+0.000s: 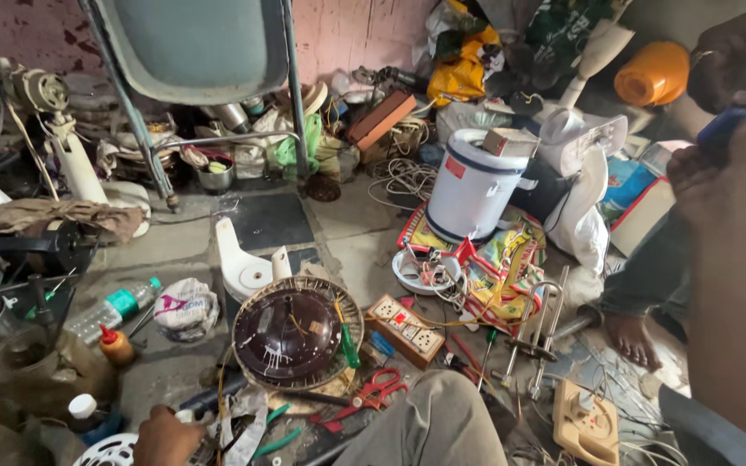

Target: The person sits on the floor in a cluttered workshop and repairs a ceiling fan motor. They use a screwdriver to adjust the internal wiring and components of the motor, which is placed on a woven mat. The person connects wires to a power strip to test the motor's functionality.

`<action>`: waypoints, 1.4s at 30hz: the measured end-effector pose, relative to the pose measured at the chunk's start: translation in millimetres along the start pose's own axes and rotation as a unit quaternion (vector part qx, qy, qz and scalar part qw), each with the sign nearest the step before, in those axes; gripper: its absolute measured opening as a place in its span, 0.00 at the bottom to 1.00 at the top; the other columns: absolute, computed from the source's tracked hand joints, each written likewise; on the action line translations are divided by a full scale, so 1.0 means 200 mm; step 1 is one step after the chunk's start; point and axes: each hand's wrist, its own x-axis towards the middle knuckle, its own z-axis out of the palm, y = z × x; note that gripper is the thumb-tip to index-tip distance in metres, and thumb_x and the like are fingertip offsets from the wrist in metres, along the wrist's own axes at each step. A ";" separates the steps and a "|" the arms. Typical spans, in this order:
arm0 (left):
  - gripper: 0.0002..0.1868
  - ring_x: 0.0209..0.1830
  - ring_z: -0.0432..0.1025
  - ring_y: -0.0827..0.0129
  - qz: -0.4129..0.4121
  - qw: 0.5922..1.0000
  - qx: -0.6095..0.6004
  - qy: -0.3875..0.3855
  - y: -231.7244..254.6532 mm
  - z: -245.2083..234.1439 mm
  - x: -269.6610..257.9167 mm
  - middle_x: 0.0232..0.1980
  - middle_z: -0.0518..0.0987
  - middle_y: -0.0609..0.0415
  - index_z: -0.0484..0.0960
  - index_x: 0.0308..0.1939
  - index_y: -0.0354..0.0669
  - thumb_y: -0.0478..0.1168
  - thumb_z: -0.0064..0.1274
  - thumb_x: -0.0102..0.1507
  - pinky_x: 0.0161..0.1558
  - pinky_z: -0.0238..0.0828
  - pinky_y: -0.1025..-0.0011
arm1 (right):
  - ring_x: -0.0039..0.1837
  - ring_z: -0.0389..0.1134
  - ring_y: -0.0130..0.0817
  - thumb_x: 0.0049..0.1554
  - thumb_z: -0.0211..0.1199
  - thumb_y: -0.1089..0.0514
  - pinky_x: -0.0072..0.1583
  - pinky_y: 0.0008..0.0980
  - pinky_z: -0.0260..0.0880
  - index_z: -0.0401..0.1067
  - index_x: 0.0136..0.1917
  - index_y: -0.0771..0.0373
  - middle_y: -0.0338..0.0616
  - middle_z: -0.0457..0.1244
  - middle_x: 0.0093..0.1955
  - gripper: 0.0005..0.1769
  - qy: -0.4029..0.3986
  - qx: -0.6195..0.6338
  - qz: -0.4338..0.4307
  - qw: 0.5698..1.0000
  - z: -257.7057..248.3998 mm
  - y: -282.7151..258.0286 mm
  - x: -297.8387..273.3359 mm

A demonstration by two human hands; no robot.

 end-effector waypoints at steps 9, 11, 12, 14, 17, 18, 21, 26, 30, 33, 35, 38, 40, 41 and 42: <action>0.41 0.61 0.76 0.41 0.001 1.000 -0.017 -0.004 0.07 0.09 0.07 0.60 0.81 0.33 0.77 0.61 0.36 0.50 0.72 0.48 0.61 0.72 0.53 | 0.42 0.68 0.36 0.71 0.67 0.51 0.47 0.34 0.71 0.70 0.49 0.63 0.43 0.63 0.43 0.15 -0.010 0.144 -0.093 0.985 0.07 0.05 -0.19; 0.41 0.61 0.76 0.41 0.010 1.000 -0.021 0.002 0.08 0.08 0.05 0.59 0.81 0.33 0.77 0.61 0.35 0.50 0.72 0.48 0.61 0.72 0.53 | 0.38 0.70 0.35 0.67 0.67 0.49 0.43 0.37 0.74 0.77 0.50 0.60 0.41 0.68 0.44 0.13 0.010 -0.046 -0.159 0.986 0.07 0.02 -0.27; 0.41 0.60 0.76 0.41 0.014 1.000 -0.021 0.007 0.08 0.07 0.04 0.59 0.81 0.33 0.77 0.61 0.35 0.51 0.72 0.48 0.61 0.72 0.53 | 0.39 0.70 0.35 0.68 0.66 0.51 0.45 0.37 0.74 0.76 0.51 0.62 0.44 0.68 0.44 0.12 -0.011 -0.099 -0.157 0.983 0.05 0.02 -0.33; 0.40 0.60 0.76 0.40 0.029 0.999 -0.002 0.015 0.02 0.05 0.01 0.59 0.81 0.32 0.78 0.60 0.35 0.51 0.72 0.48 0.61 0.72 0.53 | 0.42 0.70 0.35 0.71 0.64 0.57 0.50 0.37 0.74 0.75 0.53 0.66 0.49 0.67 0.46 0.10 -0.037 -0.210 -0.137 0.967 -0.14 0.06 -0.56; 0.40 0.60 0.76 0.40 0.051 0.998 0.021 0.020 -0.05 0.01 -0.03 0.58 0.81 0.32 0.78 0.59 0.34 0.51 0.72 0.48 0.61 0.72 0.53 | 0.46 0.70 0.37 0.74 0.60 0.59 0.50 0.36 0.73 0.69 0.57 0.71 0.53 0.65 0.53 0.10 -0.089 -0.195 -0.067 0.974 -0.55 0.08 -0.90; 0.40 0.59 0.75 0.39 0.051 0.998 0.018 0.018 -0.03 0.00 -0.02 0.57 0.81 0.31 0.78 0.59 0.34 0.51 0.72 0.48 0.60 0.72 0.52 | 0.47 0.70 0.37 0.74 0.60 0.59 0.50 0.35 0.73 0.67 0.59 0.71 0.53 0.64 0.55 0.10 -0.092 -0.197 -0.049 0.975 -0.71 0.09 -1.00; 0.40 0.59 0.75 0.38 0.073 0.997 0.015 0.022 -0.04 0.01 -0.05 0.58 0.81 0.30 0.79 0.58 0.31 0.50 0.73 0.48 0.60 0.71 0.52 | 0.51 0.68 0.34 0.75 0.57 0.58 0.52 0.32 0.71 0.66 0.65 0.69 0.49 0.63 0.60 0.11 -0.041 -0.233 -0.044 0.971 -1.12 0.06 -1.09; 0.40 0.58 0.74 0.38 0.069 0.997 0.003 0.031 -0.03 0.00 -0.10 0.59 0.79 0.29 0.76 0.60 0.29 0.50 0.73 0.51 0.60 0.69 0.52 | 0.57 0.66 0.31 0.75 0.54 0.57 0.54 0.29 0.69 0.65 0.74 0.65 0.44 0.63 0.67 0.18 0.066 -0.284 -0.058 0.955 -1.42 0.02 -1.14; 0.37 0.54 0.75 0.40 0.077 0.994 -0.068 0.037 -0.01 -0.04 -0.13 0.58 0.78 0.31 0.73 0.65 0.35 0.47 0.69 0.56 0.56 0.70 0.51 | 0.53 0.70 0.34 0.69 0.61 0.57 0.52 0.34 0.73 0.66 0.75 0.59 0.45 0.68 0.64 0.23 0.110 -0.256 -0.023 0.960 -1.19 0.18 -1.23; 0.30 0.47 0.74 0.54 0.070 0.934 -0.350 0.000 0.01 -0.05 -0.15 0.56 0.77 0.44 0.71 0.63 0.45 0.48 0.62 0.61 0.46 0.72 0.56 | 0.47 0.72 0.37 0.66 0.65 0.57 0.46 0.35 0.69 0.69 0.66 0.61 0.49 0.69 0.52 0.17 0.169 -0.304 0.072 0.935 -0.79 0.40 -1.34; 0.22 0.41 0.72 0.62 0.073 0.836 -0.540 -0.058 0.04 -0.06 -0.13 0.53 0.75 0.52 0.72 0.60 0.50 0.48 0.56 0.64 0.39 0.72 0.61 | 0.50 0.73 0.45 0.62 0.61 0.64 0.49 0.40 0.73 0.72 0.60 0.68 0.57 0.68 0.52 0.12 -0.075 -0.606 -0.040 0.791 -0.57 0.58 -1.49; 0.13 0.43 0.75 0.69 0.149 0.760 -0.616 -0.143 0.17 0.03 -0.17 0.48 0.77 0.57 0.73 0.56 0.47 0.47 0.49 0.71 0.42 0.74 0.66 | 0.39 0.70 0.33 0.60 0.62 0.59 0.41 0.30 0.72 0.72 0.52 0.66 0.47 0.70 0.44 0.09 -0.015 -0.242 0.244 0.939 -0.14 0.99 -1.65; 0.12 0.41 0.76 0.69 0.195 0.682 -0.664 -0.234 0.27 0.12 -0.36 0.45 0.80 0.57 0.78 0.54 0.43 0.45 0.49 0.73 0.41 0.76 0.68 | 0.39 0.69 0.28 0.59 0.66 0.59 0.41 0.28 0.71 0.73 0.51 0.68 0.45 0.70 0.42 0.10 -0.094 -0.212 0.293 0.928 0.13 1.17 -1.79; 0.12 0.46 0.76 0.70 0.230 0.616 -0.706 -0.263 0.35 0.15 -0.46 0.49 0.79 0.58 0.76 0.57 0.46 0.42 0.52 0.71 0.46 0.76 0.68 | 0.38 0.69 0.27 0.59 0.67 0.59 0.40 0.28 0.71 0.72 0.50 0.68 0.44 0.70 0.42 0.11 -0.128 -0.181 0.304 0.926 0.26 1.25 -1.86; 0.15 0.42 0.77 0.70 0.170 0.610 -0.719 -0.287 0.41 0.17 -0.55 0.47 0.80 0.59 0.75 0.55 0.50 0.47 0.55 0.67 0.39 0.79 0.63 | 0.38 0.70 0.27 0.58 0.67 0.60 0.41 0.27 0.72 0.73 0.51 0.68 0.44 0.70 0.42 0.11 -0.167 -0.169 0.304 0.923 0.39 1.33 -1.92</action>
